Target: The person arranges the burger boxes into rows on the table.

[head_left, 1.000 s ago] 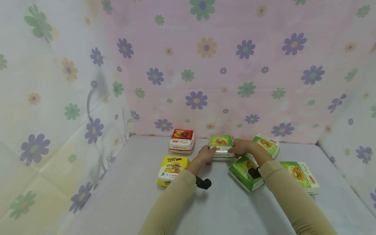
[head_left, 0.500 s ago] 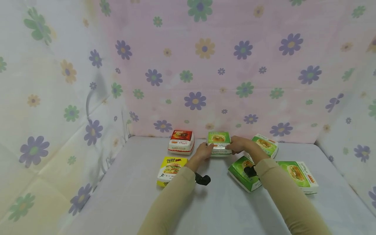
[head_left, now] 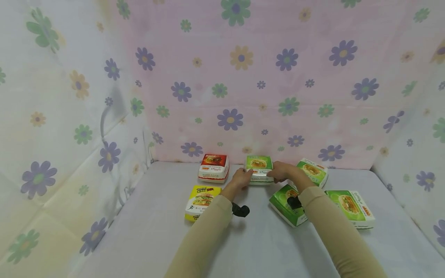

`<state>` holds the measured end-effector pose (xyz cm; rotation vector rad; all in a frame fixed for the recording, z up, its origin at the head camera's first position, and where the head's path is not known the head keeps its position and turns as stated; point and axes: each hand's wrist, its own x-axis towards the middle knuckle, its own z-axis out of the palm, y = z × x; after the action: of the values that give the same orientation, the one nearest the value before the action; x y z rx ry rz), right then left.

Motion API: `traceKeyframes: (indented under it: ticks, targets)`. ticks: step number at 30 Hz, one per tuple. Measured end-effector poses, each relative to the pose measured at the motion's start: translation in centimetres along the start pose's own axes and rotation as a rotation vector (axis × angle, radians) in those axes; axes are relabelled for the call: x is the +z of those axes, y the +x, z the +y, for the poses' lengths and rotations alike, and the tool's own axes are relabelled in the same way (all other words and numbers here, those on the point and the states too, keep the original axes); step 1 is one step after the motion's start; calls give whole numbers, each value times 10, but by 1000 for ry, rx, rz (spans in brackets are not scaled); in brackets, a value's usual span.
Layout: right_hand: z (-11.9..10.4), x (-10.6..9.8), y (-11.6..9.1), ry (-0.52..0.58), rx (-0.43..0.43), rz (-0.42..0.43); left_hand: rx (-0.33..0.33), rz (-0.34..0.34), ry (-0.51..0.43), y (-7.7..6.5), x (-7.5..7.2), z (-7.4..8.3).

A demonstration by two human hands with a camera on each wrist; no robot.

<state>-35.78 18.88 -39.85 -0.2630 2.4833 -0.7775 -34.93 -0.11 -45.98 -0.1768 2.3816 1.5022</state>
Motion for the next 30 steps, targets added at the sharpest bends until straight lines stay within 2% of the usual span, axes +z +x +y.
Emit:
traceKeyframes:
  ticks: [4, 10, 13, 17, 20, 22, 26, 30]
  targets:
    - [0, -4, -7, -89, -6, 5, 4, 11, 22, -2, -1, 2]
    - [-4, -11, -33, -243, -108, 77, 117, 81, 143, -14, -6, 7]
    - [-4, -14, -51, -256, -162, 106, 161, 91, 159, -25, -9, 12]
    - [1, -16, -76, -234, -179, 122, 241, 92, 200, -45, -10, 15]
    - [10, -16, -90, -248, -196, 147, 306, 71, 207, -58, -8, 12]
    - [18, -15, -96, -270, -215, 170, 325, 42, 201, -66, -4, 8]
    - [35, -11, -106, -284, -222, 196, 328, -19, 198, -80, 10, -4]
    - [46, -7, -114, -246, -190, 178, 313, -82, 187, -92, 29, -12]
